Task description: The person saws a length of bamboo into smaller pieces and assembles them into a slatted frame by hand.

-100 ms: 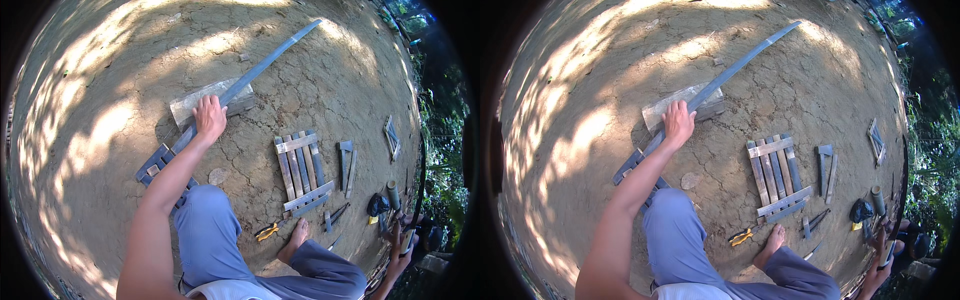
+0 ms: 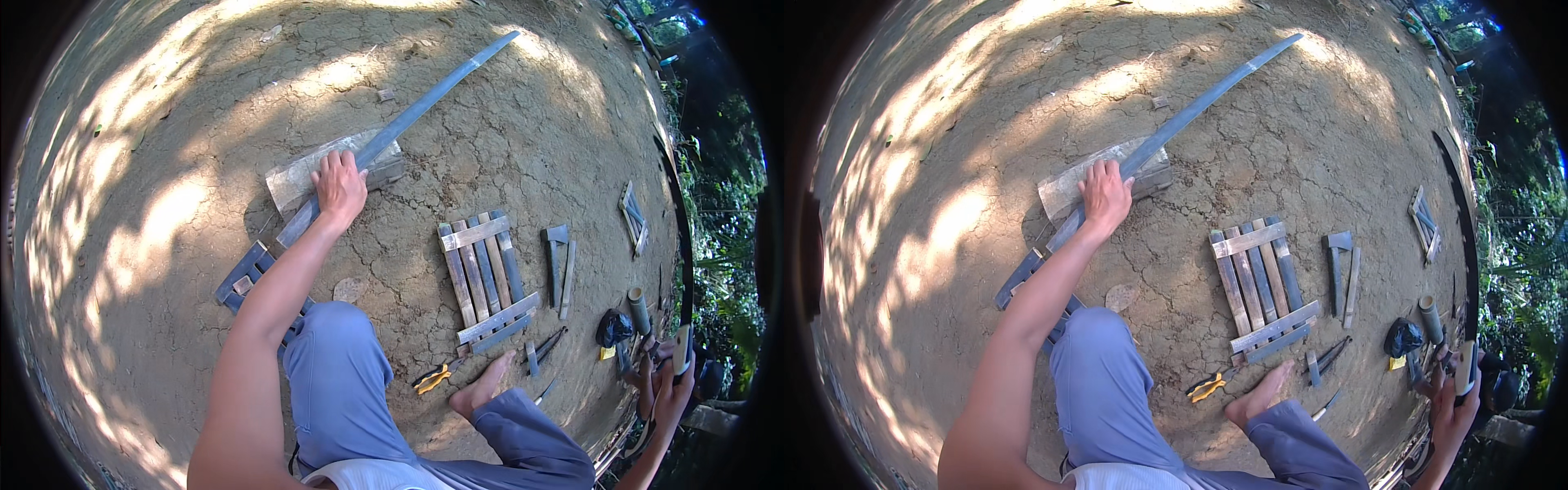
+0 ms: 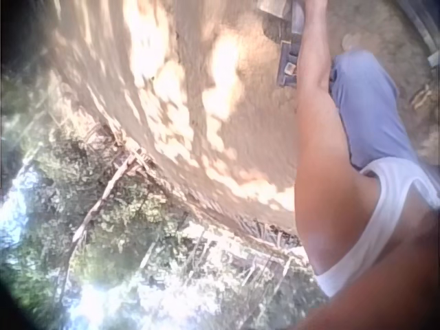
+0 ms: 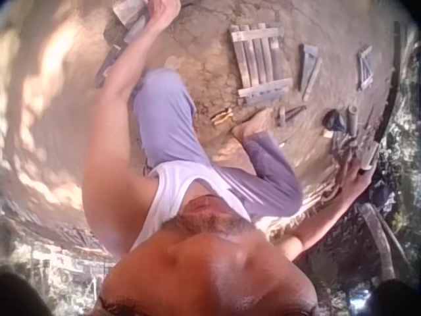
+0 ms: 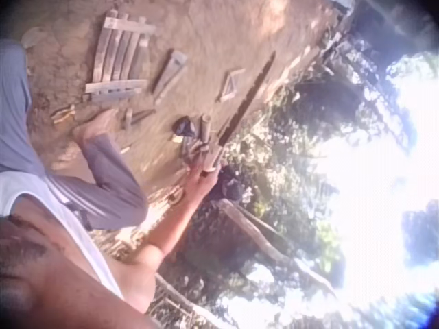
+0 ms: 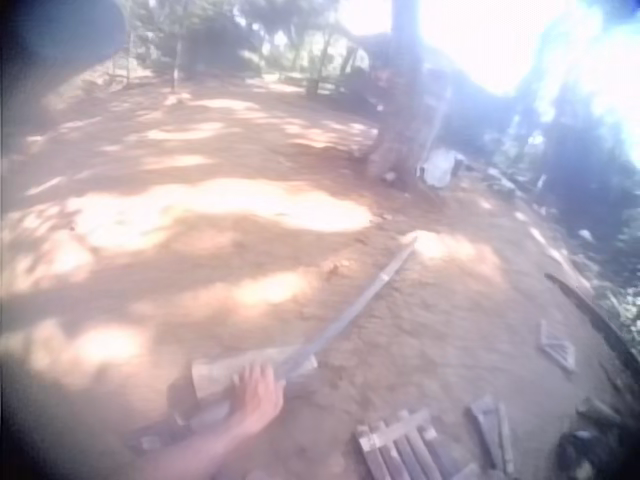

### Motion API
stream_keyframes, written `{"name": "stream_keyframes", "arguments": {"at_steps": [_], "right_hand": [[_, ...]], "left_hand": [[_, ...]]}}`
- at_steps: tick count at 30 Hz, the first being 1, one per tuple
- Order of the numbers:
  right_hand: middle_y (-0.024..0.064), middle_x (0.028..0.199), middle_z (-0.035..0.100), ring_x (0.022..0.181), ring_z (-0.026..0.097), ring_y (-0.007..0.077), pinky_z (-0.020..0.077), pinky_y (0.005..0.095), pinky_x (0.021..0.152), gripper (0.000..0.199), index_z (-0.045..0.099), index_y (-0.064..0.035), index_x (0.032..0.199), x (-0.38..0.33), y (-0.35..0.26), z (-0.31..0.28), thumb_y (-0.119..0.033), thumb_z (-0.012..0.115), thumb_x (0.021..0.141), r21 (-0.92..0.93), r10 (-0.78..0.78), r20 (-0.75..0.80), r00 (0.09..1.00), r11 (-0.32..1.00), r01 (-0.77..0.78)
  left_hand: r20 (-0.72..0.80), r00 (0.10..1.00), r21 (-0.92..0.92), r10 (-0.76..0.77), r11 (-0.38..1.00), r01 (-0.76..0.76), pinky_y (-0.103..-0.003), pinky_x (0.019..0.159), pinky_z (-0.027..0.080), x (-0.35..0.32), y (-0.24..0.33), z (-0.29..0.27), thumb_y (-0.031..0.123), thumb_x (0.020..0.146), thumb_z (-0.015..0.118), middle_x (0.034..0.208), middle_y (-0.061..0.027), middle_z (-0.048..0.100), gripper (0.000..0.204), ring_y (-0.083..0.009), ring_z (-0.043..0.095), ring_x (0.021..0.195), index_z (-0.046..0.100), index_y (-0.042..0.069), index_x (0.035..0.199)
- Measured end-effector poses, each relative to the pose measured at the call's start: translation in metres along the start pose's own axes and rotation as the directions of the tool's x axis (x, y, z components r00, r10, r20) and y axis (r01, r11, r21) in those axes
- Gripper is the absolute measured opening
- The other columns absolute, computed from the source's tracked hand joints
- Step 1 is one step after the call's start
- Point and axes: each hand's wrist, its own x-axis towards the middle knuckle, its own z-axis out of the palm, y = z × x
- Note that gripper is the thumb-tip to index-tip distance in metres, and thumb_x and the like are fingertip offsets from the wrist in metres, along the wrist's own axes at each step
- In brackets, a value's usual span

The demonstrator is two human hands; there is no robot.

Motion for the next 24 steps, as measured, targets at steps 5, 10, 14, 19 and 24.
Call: {"name": "stream_keyframes", "arguments": {"at_steps": [5, 10, 14, 19, 24], "right_hand": [[0.0024, 0.082, 0.060, 0.057, 0.055, 0.0070, 0.0449, 0.0244, 0.050, 0.041, 0.047, -0.0023, 0.144, 0.038, -0.121, 0.151, -0.011, 0.058, 0.106, 0.432, 0.006, 0.328, 0.945, 0.888, -0.156], [0.0122, 0.080, 0.069, 0.067, 0.067, 0.0205, 0.0530, 0.0390, 0.060, 0.043, 0.046, -0.0051, 0.140, 0.010, -0.186, 0.334, -0.018, 0.062, 0.102, 0.571, -0.184, 0.382, 0.906, 0.818, -0.075], [0.0295, 0.089, 0.070, 0.085, 0.069, 0.0516, 0.0530, 0.0539, 0.071, 0.047, 0.041, -0.0062, 0.143, 0.004, -0.230, 0.425, -0.023, 0.059, 0.103, 0.609, -0.197, 0.383, 0.902, 0.788, -0.086], [0.0346, 0.095, 0.069, 0.090, 0.065, 0.0569, 0.0495, 0.0620, 0.075, 0.050, 0.037, -0.0080, 0.145, 0.008, -0.239, 0.461, -0.025, 0.058, 0.103, 0.547, -0.201, 0.401, 0.893, 0.835, -0.058], [0.0355, 0.095, 0.069, 0.091, 0.065, 0.0575, 0.0493, 0.0626, 0.076, 0.051, 0.036, -0.0063, 0.145, 0.007, -0.235, 0.470, -0.028, 0.058, 0.104, 0.507, -0.189, 0.427, 0.885, 0.860, -0.061]], "left_hand": [[0.051, 0.999, 0.030, -0.012, 0.999, 0.011, -0.057, 0.095, 0.042, -0.040, -0.009, 0.010, 0.027, 0.094, 0.072, 0.122, -0.0165, 0.054, 0.040, -0.0353, 0.053, 0.120, 0.057, 0.003, 0.122], [0.123, 0.991, 0.030, -0.061, 0.998, 0.058, -0.058, 0.095, 0.040, -0.049, 0.008, 0.008, 0.031, 0.098, 0.067, 0.121, -0.0168, 0.054, 0.052, -0.0351, 0.052, 0.119, 0.053, 0.012, 0.145], [0.010, 1.000, 0.034, 0.023, 0.999, -0.023, -0.055, 0.094, 0.039, -0.028, 0.004, 0.019, 0.034, 0.100, 0.064, 0.118, -0.0161, 0.055, 0.040, -0.0344, 0.052, 0.117, 0.064, 0.012, 0.133], [-0.001, 0.999, 0.001, 0.050, 0.999, -0.050, -0.054, 0.091, 0.035, 0.001, 0.004, 0.027, 0.041, 0.098, 0.064, 0.117, -0.0139, 0.055, 0.034, -0.0339, 0.052, 0.113, 0.068, 0.011, 0.114], [-0.018, 0.997, 0.081, -0.076, 0.994, 0.078, -0.067, 0.107, 0.027, 0.043, 0.005, 0.040, 0.049, 0.099, 0.060, 0.140, -0.0148, 0.052, 0.045, -0.0347, 0.046, 0.134, 0.065, 0.011, 0.123]]}}
